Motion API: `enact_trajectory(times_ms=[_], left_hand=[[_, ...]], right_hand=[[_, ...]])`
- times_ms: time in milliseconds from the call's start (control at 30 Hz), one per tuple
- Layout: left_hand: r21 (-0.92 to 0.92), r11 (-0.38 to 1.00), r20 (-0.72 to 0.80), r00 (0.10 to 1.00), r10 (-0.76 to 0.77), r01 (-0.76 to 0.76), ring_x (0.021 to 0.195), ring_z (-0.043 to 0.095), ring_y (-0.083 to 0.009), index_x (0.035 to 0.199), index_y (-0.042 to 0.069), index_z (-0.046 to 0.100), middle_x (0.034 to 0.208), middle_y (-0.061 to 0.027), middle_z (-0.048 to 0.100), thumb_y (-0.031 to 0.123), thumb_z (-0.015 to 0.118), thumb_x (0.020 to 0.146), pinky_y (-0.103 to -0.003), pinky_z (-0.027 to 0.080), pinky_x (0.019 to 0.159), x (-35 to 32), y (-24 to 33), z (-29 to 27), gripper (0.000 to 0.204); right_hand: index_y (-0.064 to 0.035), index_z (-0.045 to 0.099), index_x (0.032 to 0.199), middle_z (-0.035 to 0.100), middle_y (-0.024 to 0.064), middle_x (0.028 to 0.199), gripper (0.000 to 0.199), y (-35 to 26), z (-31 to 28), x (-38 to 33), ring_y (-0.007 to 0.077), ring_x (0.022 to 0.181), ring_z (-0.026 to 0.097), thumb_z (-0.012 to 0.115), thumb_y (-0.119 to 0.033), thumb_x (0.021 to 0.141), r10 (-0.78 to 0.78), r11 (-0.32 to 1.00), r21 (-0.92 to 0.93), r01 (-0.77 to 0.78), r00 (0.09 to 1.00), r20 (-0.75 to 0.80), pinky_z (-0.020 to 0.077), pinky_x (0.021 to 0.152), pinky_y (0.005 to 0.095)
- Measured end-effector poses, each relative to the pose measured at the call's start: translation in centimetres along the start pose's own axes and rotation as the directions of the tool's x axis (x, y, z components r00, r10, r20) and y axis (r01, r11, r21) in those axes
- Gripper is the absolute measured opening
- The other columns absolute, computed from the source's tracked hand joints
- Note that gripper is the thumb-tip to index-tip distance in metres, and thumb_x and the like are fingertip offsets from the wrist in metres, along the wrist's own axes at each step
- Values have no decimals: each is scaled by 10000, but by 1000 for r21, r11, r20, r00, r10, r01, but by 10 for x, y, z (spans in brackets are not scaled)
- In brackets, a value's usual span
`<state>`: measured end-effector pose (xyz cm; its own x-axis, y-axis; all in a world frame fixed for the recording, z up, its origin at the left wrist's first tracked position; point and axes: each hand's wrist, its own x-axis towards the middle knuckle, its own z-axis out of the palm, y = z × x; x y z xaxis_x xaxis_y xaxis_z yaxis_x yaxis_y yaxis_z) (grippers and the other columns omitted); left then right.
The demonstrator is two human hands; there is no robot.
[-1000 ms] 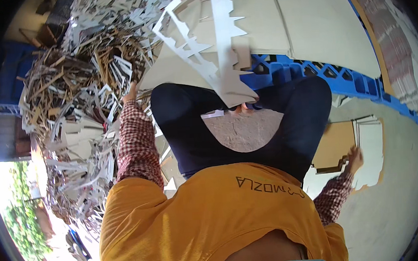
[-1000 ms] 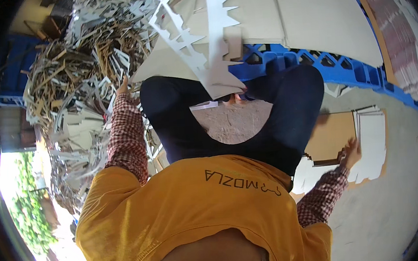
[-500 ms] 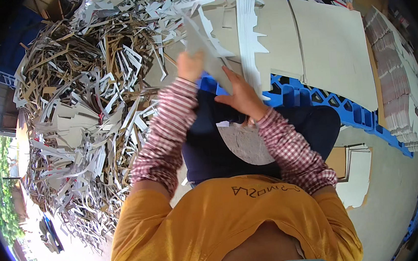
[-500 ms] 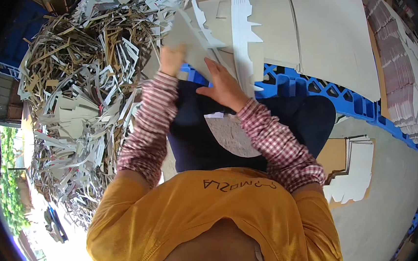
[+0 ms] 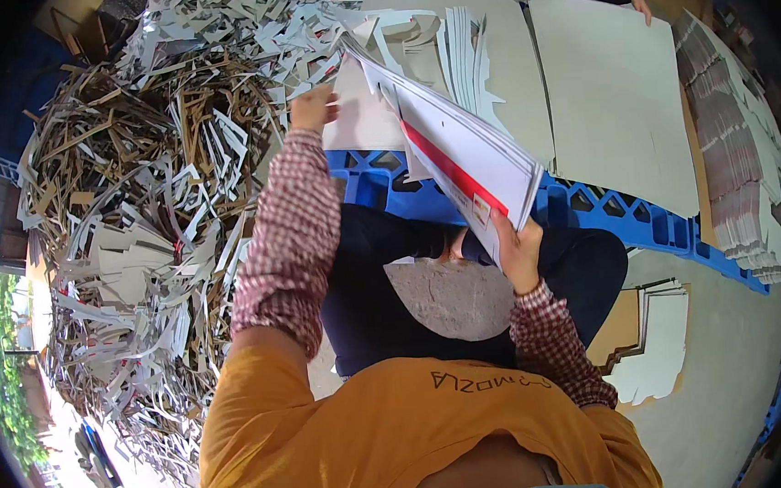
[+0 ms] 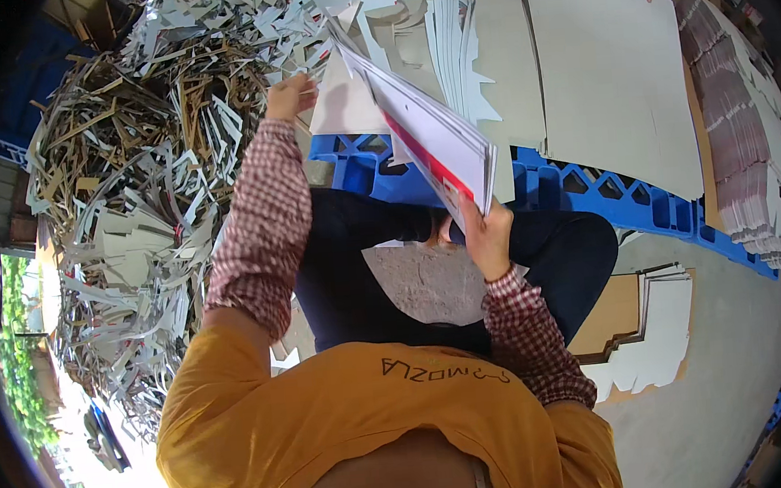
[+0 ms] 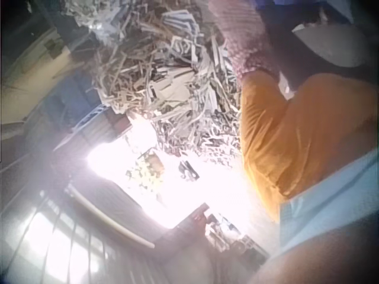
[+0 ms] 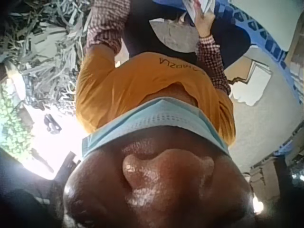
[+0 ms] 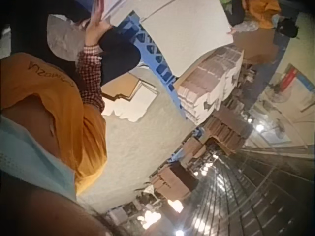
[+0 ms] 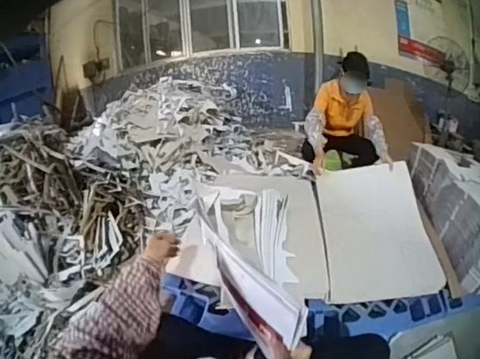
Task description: Picking up printed cardboard blanks, stripping away waste cutouts, and stacking or moving processed material sheets.
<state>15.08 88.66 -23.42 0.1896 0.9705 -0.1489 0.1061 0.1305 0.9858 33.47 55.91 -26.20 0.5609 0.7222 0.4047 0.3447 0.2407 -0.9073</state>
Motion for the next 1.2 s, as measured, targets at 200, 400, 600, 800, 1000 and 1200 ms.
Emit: enact_trajectory(times_ms=[200, 400, 600, 800, 1000, 1200], left_hand=[[-89, 967, 207, 954, -216, 238, 848, 505, -280, 1145, -73, 264, 1105, -198, 390, 488, 515, 717, -370, 474, 654, 92, -9, 1, 749], [-92, 976, 310, 937, -160, 198, 796, 535, -224, 992, 2, 471, 925, -116, 528, 392, 586, 702, -350, 461, 660, 108, 18, 55, 500], [169, 978, 230, 960, -158, 120, 667, 548, -186, 854, 2, 541, 742, -112, 569, 196, 572, 690, -311, 458, 606, 118, 28, 29, 255], [483, 806, 308, 928, 210, -342, 645, 550, -198, 836, -11, 540, 704, -135, 564, 176, 561, 678, -318, 456, 600, 84, 49, 31, 245], [648, 324, 502, 706, 499, -690, 624, 553, -210, 817, -23, 539, 666, -159, 559, 157, 550, 666, -325, 454, 593, 14, 78, 68, 236], [576, 443, 409, 712, 571, -687, 618, 557, -269, 853, -39, 525, 673, -197, 561, 153, 504, 697, -333, 429, 572, -56, 120, 82, 248]], right_hand=[[35, 528, 695, 524, 76, 569, 181, -19, -6, -11, 98, 511, 492, 495, -116, 790, 155, 981, 103, -164, 984, 85, 386, 475, 228], [27, 511, 1002, 585, 135, 834, 266, -11, -22, -27, 181, 679, 579, 491, 0, 738, 169, 986, -41, -164, 956, 240, 443, 593, 255], [-5, 444, 1106, 499, 178, 1048, 490, -7, -5, -43, 302, 961, 494, 482, 102, 629, -63, 996, -31, 84, 901, 428, 413, 801, 319], [1, 395, 1138, 424, 202, 1124, 446, 1, 4, -53, 321, 1015, 440, 504, -220, 767, 28, 1000, -28, -5, 135, 990, 387, 825, 353], [27, 315, 1181, 409, 204, 1150, 574, -78, 63, 74, 228, 995, 471, 528, -308, 766, -236, 893, 398, -210, 533, 812, 383, 820, 303], [3, 351, 1146, 565, 151, 834, 388, -104, 104, 155, 172, 671, 578, 406, -239, 847, -199, 724, 626, -289, 782, 591, 469, 573, 224]])
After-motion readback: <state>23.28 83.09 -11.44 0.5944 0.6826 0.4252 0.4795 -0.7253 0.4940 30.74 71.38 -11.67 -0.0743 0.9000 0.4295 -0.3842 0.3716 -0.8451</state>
